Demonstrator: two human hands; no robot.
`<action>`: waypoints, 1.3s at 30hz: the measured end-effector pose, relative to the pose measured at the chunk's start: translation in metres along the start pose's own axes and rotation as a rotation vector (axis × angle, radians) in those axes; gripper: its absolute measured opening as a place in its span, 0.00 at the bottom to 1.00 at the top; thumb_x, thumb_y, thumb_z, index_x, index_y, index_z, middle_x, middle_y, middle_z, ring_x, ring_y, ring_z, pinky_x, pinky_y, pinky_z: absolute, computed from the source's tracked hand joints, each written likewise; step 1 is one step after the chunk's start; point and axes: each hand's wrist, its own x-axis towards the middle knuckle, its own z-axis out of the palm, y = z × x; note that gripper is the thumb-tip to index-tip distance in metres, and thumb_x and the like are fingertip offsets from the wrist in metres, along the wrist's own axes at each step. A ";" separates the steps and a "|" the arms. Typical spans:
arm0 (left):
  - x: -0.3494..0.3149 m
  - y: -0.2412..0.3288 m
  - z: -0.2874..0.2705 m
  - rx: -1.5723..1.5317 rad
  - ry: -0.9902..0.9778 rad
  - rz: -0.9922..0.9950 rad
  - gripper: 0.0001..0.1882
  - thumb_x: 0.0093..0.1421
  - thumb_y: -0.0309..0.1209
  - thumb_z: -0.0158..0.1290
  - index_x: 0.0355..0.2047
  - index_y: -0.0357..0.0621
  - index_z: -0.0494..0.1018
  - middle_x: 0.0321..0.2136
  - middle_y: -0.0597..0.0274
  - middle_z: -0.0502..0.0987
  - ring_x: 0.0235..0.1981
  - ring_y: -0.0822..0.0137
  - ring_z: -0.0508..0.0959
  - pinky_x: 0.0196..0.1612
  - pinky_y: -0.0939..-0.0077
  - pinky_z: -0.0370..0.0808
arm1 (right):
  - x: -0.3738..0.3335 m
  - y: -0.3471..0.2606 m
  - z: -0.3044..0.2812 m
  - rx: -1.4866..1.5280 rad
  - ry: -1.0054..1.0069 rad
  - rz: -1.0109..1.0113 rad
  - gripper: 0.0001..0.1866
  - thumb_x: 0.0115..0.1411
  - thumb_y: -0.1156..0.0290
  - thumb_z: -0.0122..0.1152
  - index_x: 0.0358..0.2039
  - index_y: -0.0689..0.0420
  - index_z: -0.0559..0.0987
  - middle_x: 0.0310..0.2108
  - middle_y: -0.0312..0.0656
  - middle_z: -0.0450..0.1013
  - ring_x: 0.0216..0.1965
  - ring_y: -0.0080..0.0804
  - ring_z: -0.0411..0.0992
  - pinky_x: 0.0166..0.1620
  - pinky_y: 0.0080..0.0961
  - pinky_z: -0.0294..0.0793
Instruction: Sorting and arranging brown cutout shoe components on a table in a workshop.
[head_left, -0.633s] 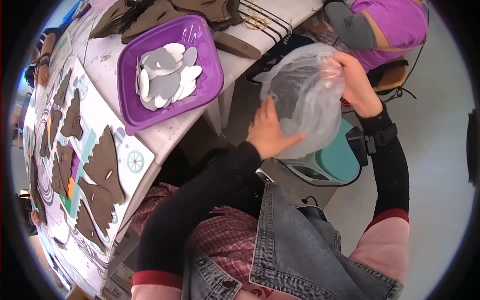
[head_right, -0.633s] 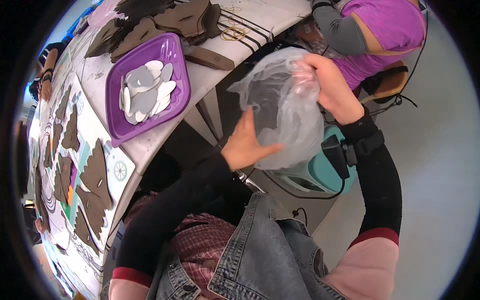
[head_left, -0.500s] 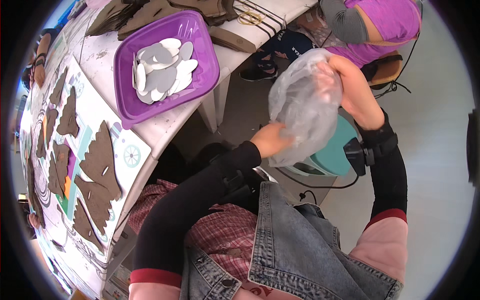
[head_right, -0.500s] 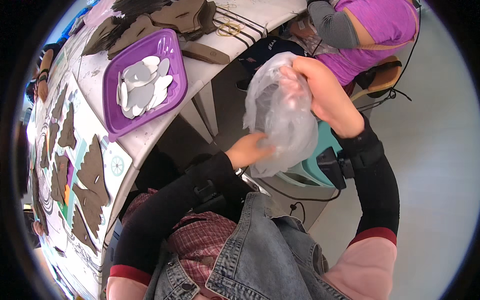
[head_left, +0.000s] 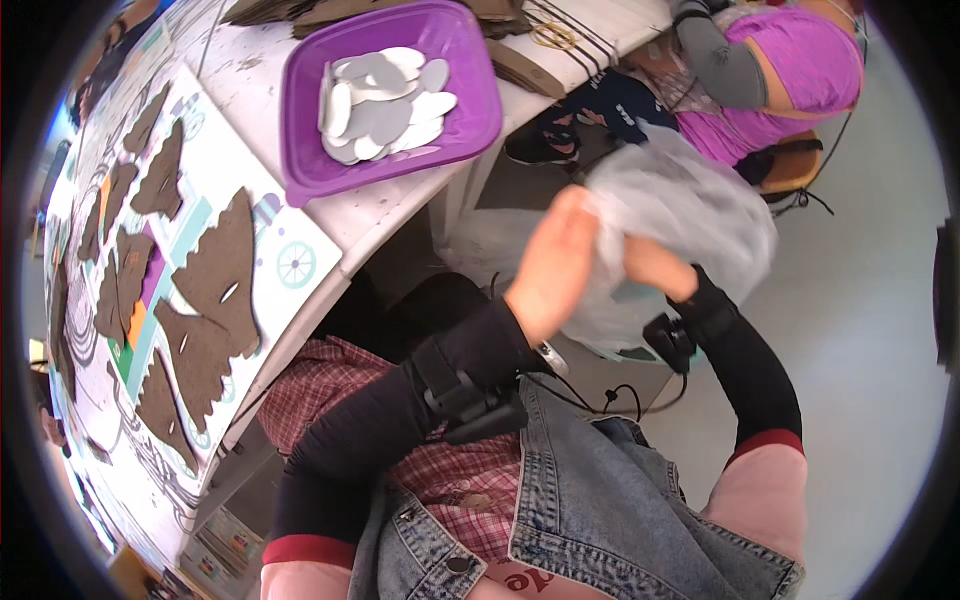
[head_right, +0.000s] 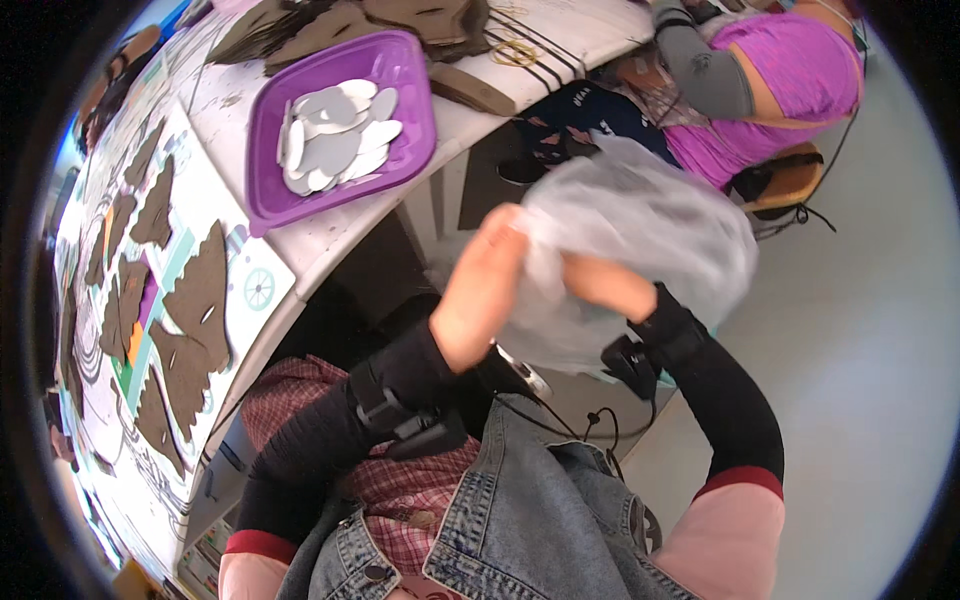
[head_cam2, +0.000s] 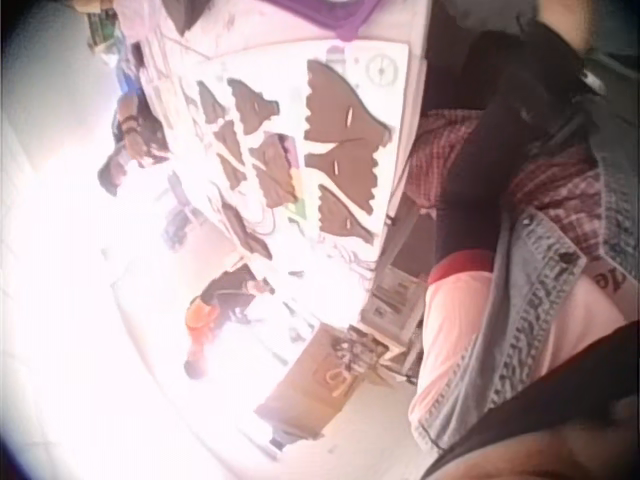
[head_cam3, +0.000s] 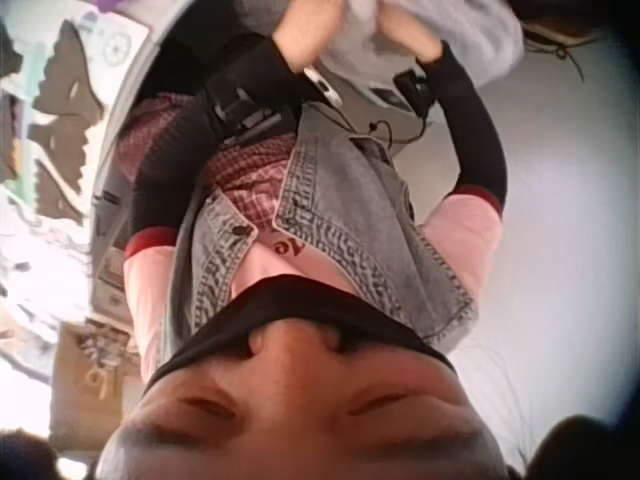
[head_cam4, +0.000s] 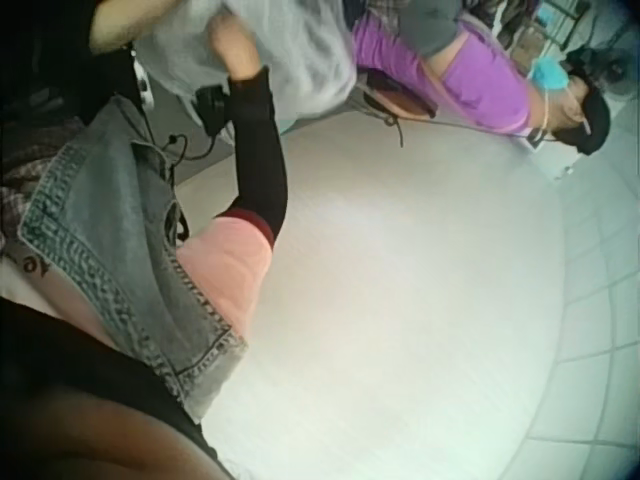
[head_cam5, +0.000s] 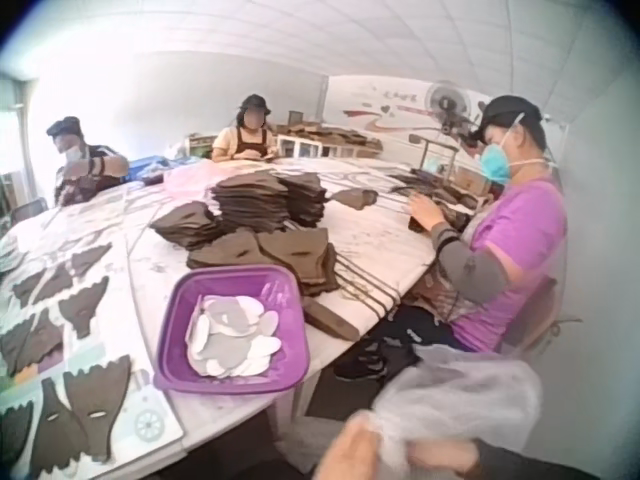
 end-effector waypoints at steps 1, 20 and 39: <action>-0.010 -0.003 -0.003 0.100 -0.011 0.061 0.12 0.66 0.30 0.37 0.45 0.39 0.65 0.34 0.66 0.69 0.37 0.76 0.67 0.43 0.80 0.66 | 0.012 0.012 0.017 0.030 -0.030 -0.025 0.19 0.59 0.67 0.44 0.50 0.58 0.69 0.49 0.49 0.69 0.48 0.40 0.67 0.55 0.35 0.61; -0.103 0.088 0.061 0.055 -0.494 0.191 0.08 0.57 0.22 0.43 0.33 0.35 0.55 0.19 0.42 0.66 0.26 0.39 0.69 0.27 0.55 0.64 | 0.084 0.025 0.094 -0.040 -0.123 -0.276 0.20 0.58 0.66 0.47 0.49 0.59 0.69 0.49 0.50 0.69 0.49 0.42 0.67 0.54 0.36 0.62; -0.089 0.075 0.051 0.210 -0.520 0.056 0.07 0.62 0.28 0.40 0.33 0.36 0.57 0.22 0.41 0.67 0.27 0.40 0.68 0.30 0.56 0.64 | 0.077 0.045 0.101 -0.108 -0.042 -0.318 0.21 0.56 0.65 0.51 0.49 0.61 0.70 0.49 0.51 0.68 0.49 0.43 0.67 0.53 0.36 0.63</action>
